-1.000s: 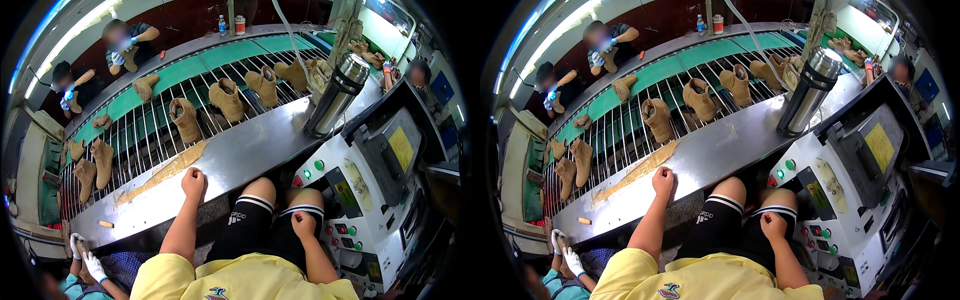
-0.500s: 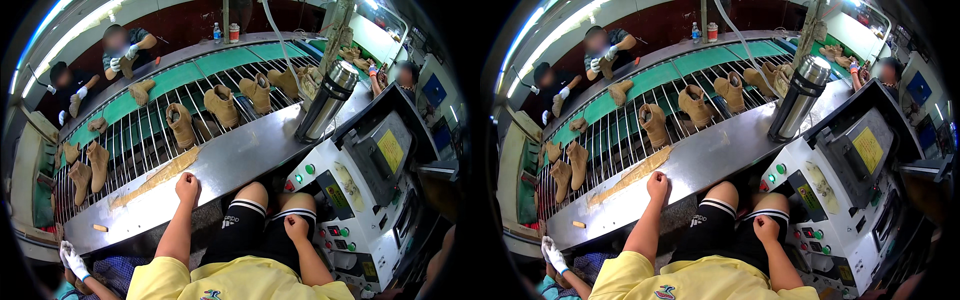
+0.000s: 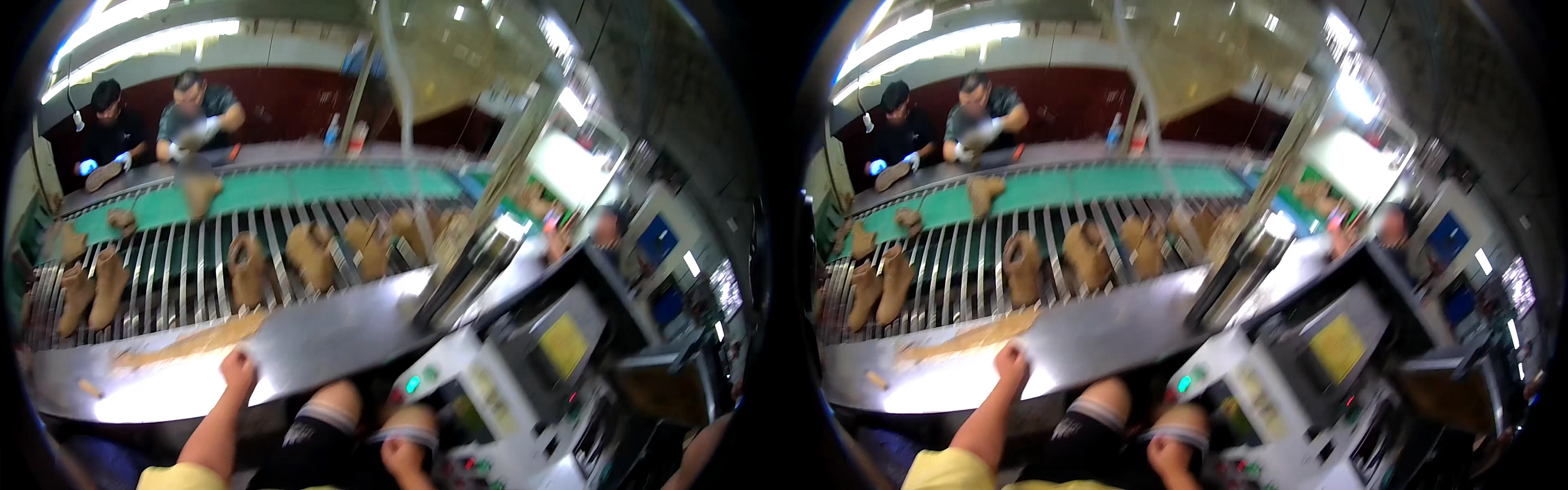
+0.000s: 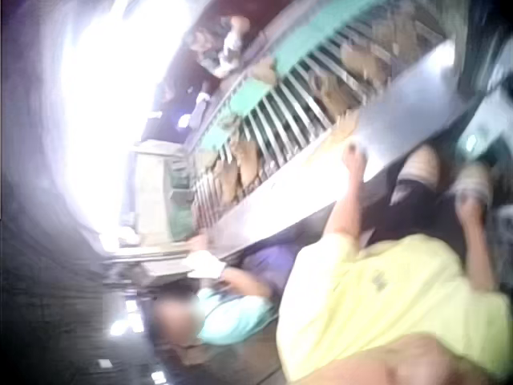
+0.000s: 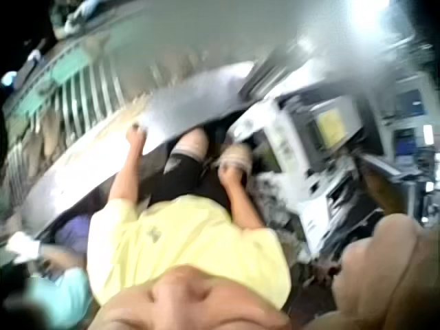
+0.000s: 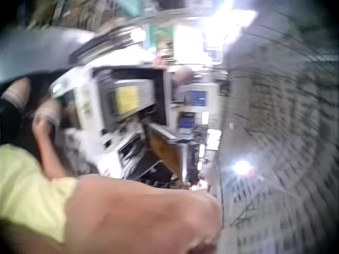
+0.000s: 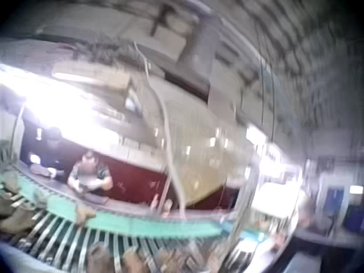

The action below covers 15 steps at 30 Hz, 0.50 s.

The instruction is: The person takes boots from a conveyor belt, places them one at a time into a machine to press or bond the soles, and then returns them to the conveyor.

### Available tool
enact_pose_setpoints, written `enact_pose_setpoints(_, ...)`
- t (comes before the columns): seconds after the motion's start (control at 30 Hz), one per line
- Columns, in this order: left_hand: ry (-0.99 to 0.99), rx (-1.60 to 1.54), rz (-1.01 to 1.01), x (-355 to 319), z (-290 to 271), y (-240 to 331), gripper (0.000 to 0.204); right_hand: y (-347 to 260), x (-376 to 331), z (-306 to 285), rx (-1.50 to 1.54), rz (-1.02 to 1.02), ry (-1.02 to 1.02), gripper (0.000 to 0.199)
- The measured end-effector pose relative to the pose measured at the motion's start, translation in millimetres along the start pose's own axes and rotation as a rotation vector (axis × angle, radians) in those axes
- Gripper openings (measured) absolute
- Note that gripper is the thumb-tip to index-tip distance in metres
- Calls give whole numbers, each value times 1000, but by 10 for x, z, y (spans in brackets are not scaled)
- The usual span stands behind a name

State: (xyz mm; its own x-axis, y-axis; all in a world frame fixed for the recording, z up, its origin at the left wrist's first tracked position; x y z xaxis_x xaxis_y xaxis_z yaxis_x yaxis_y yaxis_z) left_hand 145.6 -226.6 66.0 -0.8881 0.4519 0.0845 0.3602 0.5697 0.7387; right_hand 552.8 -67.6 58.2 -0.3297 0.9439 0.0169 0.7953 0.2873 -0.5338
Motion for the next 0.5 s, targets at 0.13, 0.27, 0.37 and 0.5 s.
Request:
enact_pose_setpoints(0.13, 165, -68, 171, 579, 212, 81, 9, 107, 108, -313, 102, 53, 98, 19)
enact_pose_setpoints(0.27, 149, -34, 126, 483, 7, -158, 9, -13, 219, -199, 148, 35, 52, 19)
enact_pose_setpoints(0.37, -35, 135, -32, 388, -54, -130, 25, -99, 236, -166, 175, 59, 71, 19)
enact_pose_setpoints(0.5, -57, 8, 16, 238, -150, 121, 22, 25, 141, -245, 180, 101, 102, 20)
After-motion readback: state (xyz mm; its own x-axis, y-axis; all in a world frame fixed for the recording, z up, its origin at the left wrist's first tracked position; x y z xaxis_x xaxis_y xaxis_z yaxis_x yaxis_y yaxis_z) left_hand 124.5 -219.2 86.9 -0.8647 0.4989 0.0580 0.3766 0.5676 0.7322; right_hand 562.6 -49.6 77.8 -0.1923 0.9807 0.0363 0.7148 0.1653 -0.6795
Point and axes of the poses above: each hand's wrist, its own x-axis towards the middle knuckle, its own z-axis out of the palm, y = z × x, the point moved 9 cm from there along x, towards the middle knuckle, and after that the axes turned 1 degree about -z, right-handed, at the moved point
